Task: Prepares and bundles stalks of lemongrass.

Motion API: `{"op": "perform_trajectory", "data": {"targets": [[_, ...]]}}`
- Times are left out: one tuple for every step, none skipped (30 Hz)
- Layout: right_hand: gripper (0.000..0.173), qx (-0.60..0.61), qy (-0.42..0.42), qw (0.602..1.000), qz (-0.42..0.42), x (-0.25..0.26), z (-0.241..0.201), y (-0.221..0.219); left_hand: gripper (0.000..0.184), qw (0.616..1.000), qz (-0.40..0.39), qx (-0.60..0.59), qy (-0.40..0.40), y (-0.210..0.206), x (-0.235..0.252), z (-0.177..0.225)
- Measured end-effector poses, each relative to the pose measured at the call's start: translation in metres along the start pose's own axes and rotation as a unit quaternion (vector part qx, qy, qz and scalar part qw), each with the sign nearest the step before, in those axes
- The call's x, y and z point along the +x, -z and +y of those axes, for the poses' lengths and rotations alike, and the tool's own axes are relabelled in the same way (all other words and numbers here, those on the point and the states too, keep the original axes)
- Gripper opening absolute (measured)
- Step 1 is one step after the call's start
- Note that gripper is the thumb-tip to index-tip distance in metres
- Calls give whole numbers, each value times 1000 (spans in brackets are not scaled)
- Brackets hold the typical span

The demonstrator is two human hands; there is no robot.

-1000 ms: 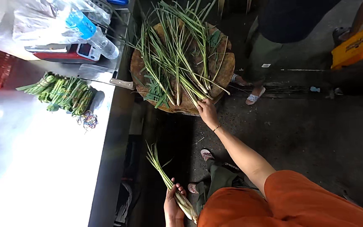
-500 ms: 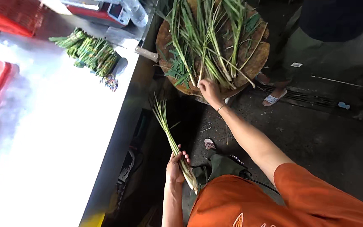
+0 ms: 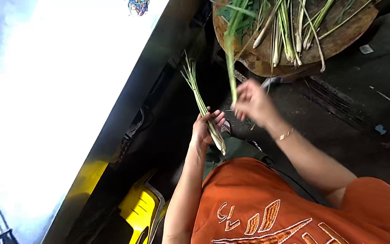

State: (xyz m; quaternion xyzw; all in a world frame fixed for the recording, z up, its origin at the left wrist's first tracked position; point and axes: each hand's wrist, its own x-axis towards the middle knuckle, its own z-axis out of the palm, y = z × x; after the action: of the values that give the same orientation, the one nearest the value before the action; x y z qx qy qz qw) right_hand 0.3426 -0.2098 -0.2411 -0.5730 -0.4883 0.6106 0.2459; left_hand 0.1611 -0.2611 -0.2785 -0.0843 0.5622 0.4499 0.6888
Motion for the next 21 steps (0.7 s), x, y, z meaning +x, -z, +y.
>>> {"op": "perform_trajectory", "data": {"targets": [[49, 11, -37, 998, -58, -28, 12, -17, 33, 1000, -6, 1, 4, -4, 1, -2], [45, 20, -76, 992, -101, -46, 25, -31, 32, 1000, -13, 7, 11, -8, 2, -5], [39, 28, -105, 987, -120, -57, 34, -40, 33, 999, -16, 20, 19, -12, 2, -7], [32, 39, -124, 984, -118, -62, 39, -43, 32, 999, -18, 32, 25, -14, 4, -10], [29, 53, -135, 983, -111, -64, 42, -42, 30, 999, -20, 39, 27, -16, 6, -13], [28, 69, -142, 982, -106, -65, 42, -40, 27, 998, -24, 43, 28, -17, 7, -15], [28, 90, -149, 979, -106, -66, 41, -37, 25, 998, -25, 50, 30, -19, 7, -16], [31, 116, -153, 975, -109, -67, 42, -35, 26, 998, -27, 56, 29, -20, 5, -16], [35, 144, -154, 971, -113, -68, 42, -33, 26, 997, -32, 63, 27, -22, 4, -17], [36, 170, -155, 967, -113, -70, 43, -31, 27, 997, -37, 69, 24, -24, 3, -17], [32, 191, -154, 963, -110, -71, 44, -30, 26, 996, -42, 73, 23, -26, 3, -18], [23, 203, -150, 962, -106, -73, 46, -30, 25, 996, -49, 74, 25, -27, 3, -19], [15, 208, -146, 962, -102, -74, 48, -30, 25, 996, -53, 73, 25, -27, 3, -20], [11, 208, -145, 962, -101, -76, 49, -31, 24, 996, -53, 72, 25, -27, 3, -21], [11, 207, -145, 962, -101, -79, 50, -33, 23, 996, -51, 71, 24, -27, 2, -21], [11, 205, -147, 962, -101, -81, 50, -34, 23, 996, -52, 70, 22, -27, 1, -21], [11, 204, -150, 962, -101, -83, 49, -35, 25, 996, -50, 69, 21, -25, 1, -21], [12, 204, -153, 962, -100, -86, 49, -36, 26, 996, -45, 68, 18, -24, -1, -21], [12, 205, -156, 961, -98, -87, 50, -37, 28, 997, -42, 69, 14, -22, -2, -22], [12, 207, -158, 960, -99, -88, 50, -39, 29, 997, -41, 72, 11, -21, -2, -22], [13, 210, -162, 959, -104, -89, 51, -41, 28, 996, -42, 76, 11, -18, -4, -22]]}}
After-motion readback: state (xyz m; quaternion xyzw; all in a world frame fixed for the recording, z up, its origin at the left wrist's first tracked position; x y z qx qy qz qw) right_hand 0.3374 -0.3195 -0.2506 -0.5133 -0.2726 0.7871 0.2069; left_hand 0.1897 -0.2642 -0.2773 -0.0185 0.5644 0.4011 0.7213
